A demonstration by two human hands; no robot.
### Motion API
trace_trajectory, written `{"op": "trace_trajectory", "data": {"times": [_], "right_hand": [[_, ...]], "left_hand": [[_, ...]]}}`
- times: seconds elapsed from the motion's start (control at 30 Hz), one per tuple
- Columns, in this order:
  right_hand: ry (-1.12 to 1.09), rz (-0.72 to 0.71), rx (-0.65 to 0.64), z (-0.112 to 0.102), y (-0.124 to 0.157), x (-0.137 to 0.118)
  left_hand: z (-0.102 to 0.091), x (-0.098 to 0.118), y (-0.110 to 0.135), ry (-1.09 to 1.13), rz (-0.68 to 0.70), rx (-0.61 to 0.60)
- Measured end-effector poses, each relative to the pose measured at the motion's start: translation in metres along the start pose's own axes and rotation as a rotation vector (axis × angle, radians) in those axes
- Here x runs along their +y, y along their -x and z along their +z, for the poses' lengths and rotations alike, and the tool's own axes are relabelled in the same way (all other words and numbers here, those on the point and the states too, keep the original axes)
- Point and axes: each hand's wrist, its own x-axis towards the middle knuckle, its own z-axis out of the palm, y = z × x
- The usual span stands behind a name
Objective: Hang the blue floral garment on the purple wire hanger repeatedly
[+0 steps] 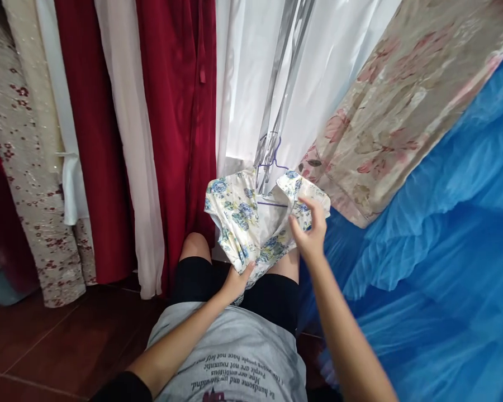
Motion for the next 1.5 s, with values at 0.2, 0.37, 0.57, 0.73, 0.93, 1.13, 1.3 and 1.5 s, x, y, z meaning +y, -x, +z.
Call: {"op": "trace_trajectory", "data": {"times": [0.2, 0.37, 0.57, 0.73, 0.93, 1.13, 1.3, 1.5], "right_hand": [[-0.388, 0.610, -0.135, 0.101, 0.117, -0.033], [-0.539, 0.582, -0.386, 0.086, 0.118, -0.024], [-0.613, 0.627, -0.366, 0.050, 0.110, -0.030], [-0.575, 0.613, -0.424, 0.041, 0.111, -0.040], [-0.648, 0.570, -0.536, 0.021, 0.106, -0.033], [-0.589, 0.540, -0.420, 0.045, 0.123, -0.026], [-0.724, 0.641, -0.413, 0.070, 0.132, -0.030], [-0.783, 0.641, -0.534, 0.050, 0.118, -0.026]], "left_hand": [[-0.012, -0.008, 0.011, -0.074, -0.001, 0.045], [-0.022, -0.006, 0.013, -0.066, 0.066, 0.106], [-0.037, 0.021, 0.011, -0.211, 0.274, 0.621], [-0.033, 0.054, 0.003, -0.397, 0.640, 0.220], [-0.032, 0.079, -0.023, -0.431, 0.701, -0.214], [-0.047, 0.105, -0.037, -0.634, 0.969, -0.425], [-0.041, 0.155, -0.087, -0.673, 0.881, -0.205], [-0.039, 0.244, -0.199, -0.604, 0.858, 0.092]]}}
